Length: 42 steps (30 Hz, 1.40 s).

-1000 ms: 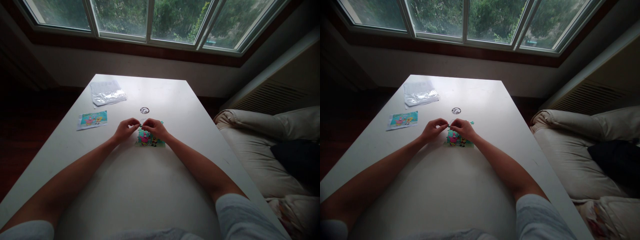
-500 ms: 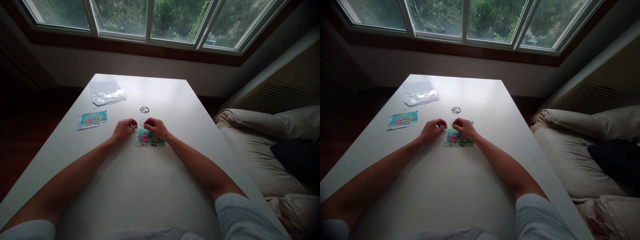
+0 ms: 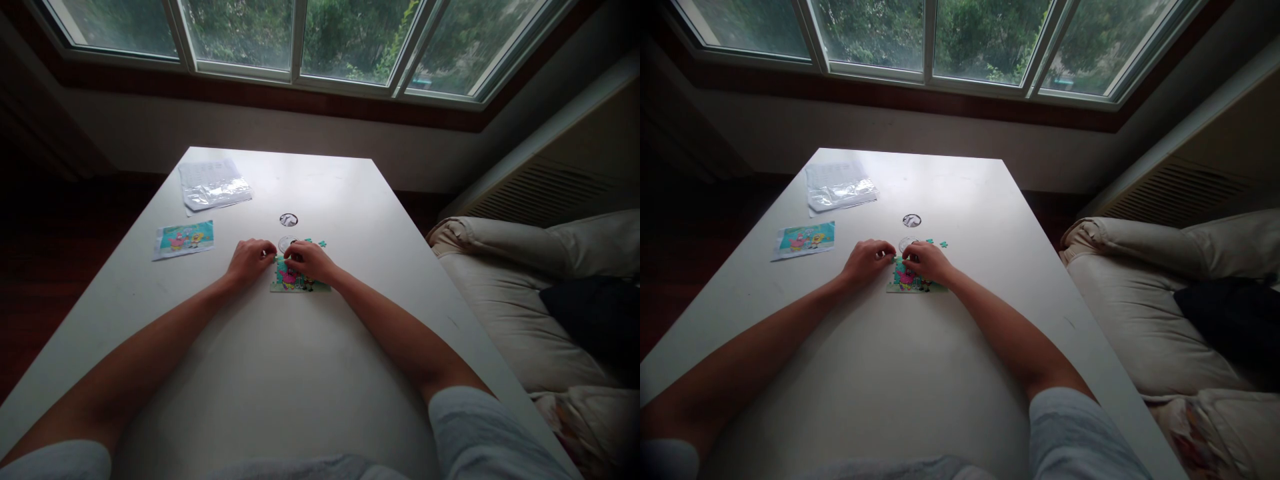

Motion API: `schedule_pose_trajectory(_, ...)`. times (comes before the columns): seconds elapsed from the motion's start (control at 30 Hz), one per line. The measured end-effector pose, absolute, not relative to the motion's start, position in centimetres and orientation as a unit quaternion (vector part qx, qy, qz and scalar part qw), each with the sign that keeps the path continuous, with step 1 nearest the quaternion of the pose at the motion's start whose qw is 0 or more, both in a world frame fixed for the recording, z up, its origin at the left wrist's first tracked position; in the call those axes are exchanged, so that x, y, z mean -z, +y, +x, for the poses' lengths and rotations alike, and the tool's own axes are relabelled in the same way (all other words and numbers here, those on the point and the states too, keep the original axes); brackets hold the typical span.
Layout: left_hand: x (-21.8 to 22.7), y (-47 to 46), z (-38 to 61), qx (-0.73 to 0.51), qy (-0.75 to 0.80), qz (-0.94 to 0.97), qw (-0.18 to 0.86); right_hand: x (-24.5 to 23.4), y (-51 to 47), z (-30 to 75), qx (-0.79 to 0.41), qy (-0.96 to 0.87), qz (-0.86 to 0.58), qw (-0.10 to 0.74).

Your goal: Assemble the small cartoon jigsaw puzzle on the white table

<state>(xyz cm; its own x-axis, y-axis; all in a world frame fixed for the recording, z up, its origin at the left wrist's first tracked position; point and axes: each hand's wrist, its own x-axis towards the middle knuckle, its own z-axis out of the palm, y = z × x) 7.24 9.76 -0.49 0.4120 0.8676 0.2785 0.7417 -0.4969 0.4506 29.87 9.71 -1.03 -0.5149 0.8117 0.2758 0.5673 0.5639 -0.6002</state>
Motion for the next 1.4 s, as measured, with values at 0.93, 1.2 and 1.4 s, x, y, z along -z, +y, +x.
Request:
schedule_pose_trajectory(0.93, 0.65, 9.6, 7.24, -0.205, 0.485, 0.846, 0.083, 0.83, 9.61, 29.93, -0.225, -0.846, -0.406, 0.264)
schedule_pose_trajectory(1.2, 0.44, 9.58, 7.35, -0.199, 0.472, 0.854, 0.096, 0.69, 9.65, 29.91, -0.223, -0.846, -0.406, 0.266)
schedule_pose_trajectory(1.4, 0.54, 9.53, 7.43, -0.194, 0.468, 0.858, 0.081, 0.77, 9.58, 29.82, -0.218, -0.846, -0.404, 0.272)
